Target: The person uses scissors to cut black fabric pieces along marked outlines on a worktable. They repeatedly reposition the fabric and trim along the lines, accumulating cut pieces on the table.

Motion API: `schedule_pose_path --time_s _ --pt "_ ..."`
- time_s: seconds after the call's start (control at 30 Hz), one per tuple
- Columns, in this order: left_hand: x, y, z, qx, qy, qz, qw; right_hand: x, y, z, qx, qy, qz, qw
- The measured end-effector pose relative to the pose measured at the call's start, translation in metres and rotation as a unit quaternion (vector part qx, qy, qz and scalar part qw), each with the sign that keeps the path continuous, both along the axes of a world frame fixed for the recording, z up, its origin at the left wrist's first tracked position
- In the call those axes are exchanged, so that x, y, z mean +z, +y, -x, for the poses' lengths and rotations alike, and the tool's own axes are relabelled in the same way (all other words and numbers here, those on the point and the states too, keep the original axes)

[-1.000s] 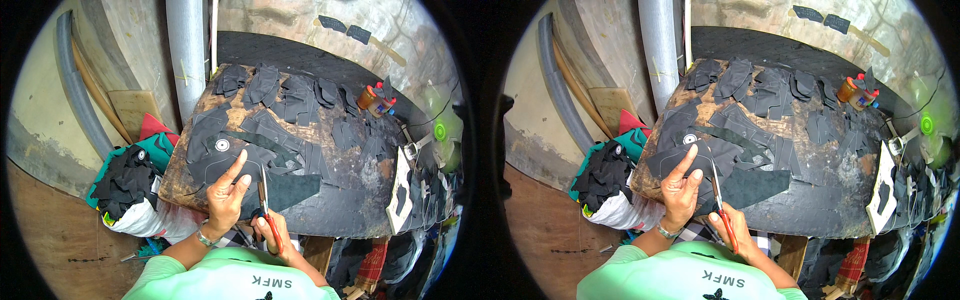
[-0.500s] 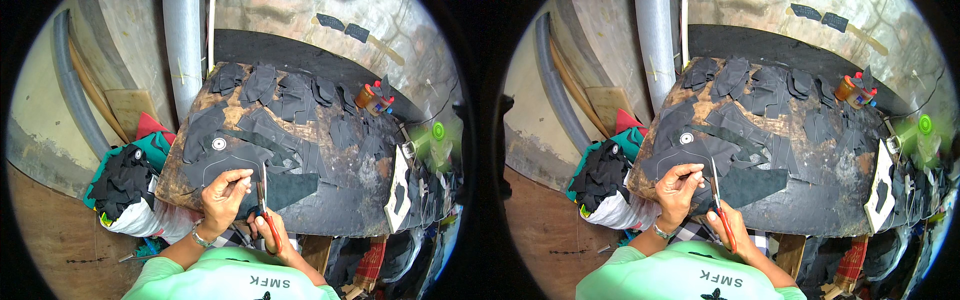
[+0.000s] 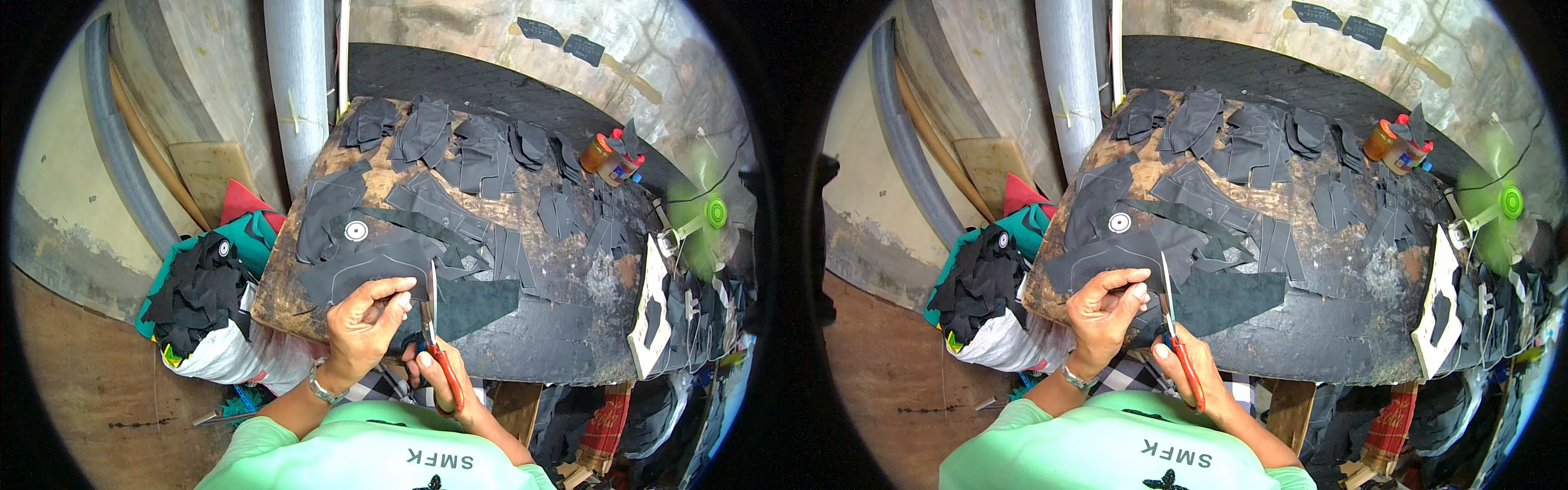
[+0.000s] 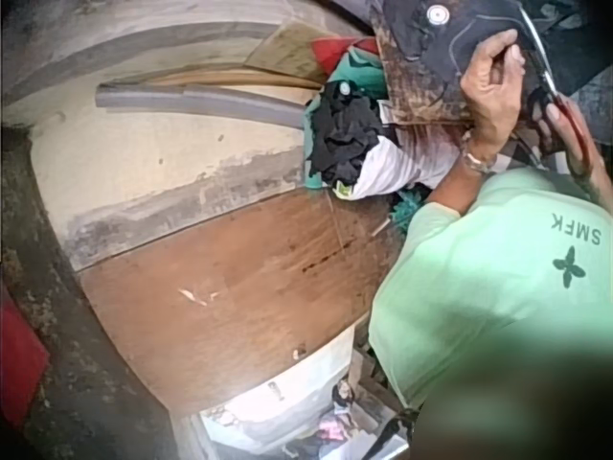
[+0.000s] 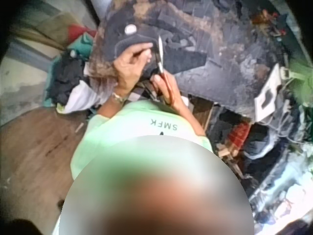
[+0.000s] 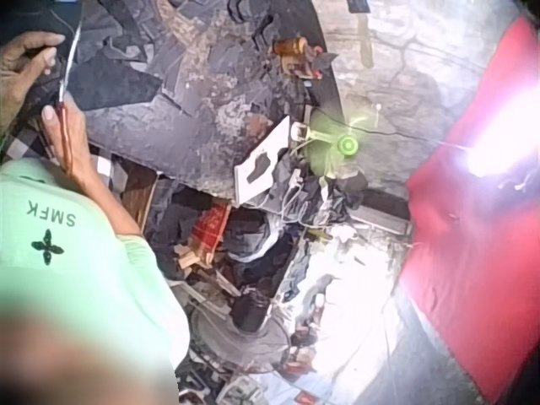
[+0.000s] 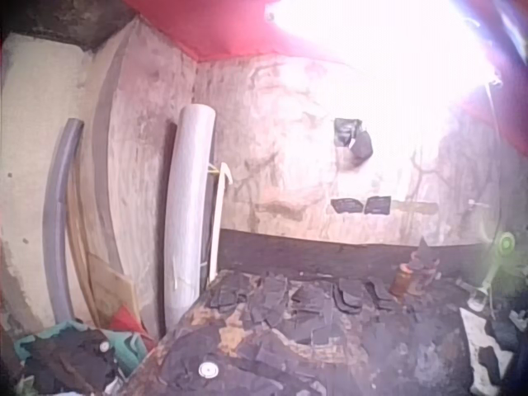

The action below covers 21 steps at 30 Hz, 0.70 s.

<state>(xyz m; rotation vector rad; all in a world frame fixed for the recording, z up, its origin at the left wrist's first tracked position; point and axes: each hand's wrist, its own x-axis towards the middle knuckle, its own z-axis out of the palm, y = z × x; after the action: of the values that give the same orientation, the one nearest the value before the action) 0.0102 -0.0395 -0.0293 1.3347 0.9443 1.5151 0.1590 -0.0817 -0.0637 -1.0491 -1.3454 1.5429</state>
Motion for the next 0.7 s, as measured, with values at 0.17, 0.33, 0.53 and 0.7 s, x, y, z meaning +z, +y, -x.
schedule_pose_path --time_s 0.17,0.33,0.53,0.7 --pt "0.0009 0.0002 0.0022 -0.002 0.011 -0.03 0.999 -0.0016 -0.0006 0.0019 0.001 -0.01 -0.011 1.0" --pt "0.0021 -0.0012 0.002 -0.009 -0.001 -0.024 1.0 0.0016 -0.0034 0.002 -0.003 0.014 0.009 1.0" --pt "0.0028 0.0001 0.0028 -0.008 0.003 -0.01 1.0 0.0009 -0.0061 0.005 -0.018 0.039 0.011 0.999" --pt "0.002 0.0036 0.0064 -0.022 -0.007 -0.007 1.0 0.0046 -0.0075 0.0012 -0.003 0.028 0.036 0.999"
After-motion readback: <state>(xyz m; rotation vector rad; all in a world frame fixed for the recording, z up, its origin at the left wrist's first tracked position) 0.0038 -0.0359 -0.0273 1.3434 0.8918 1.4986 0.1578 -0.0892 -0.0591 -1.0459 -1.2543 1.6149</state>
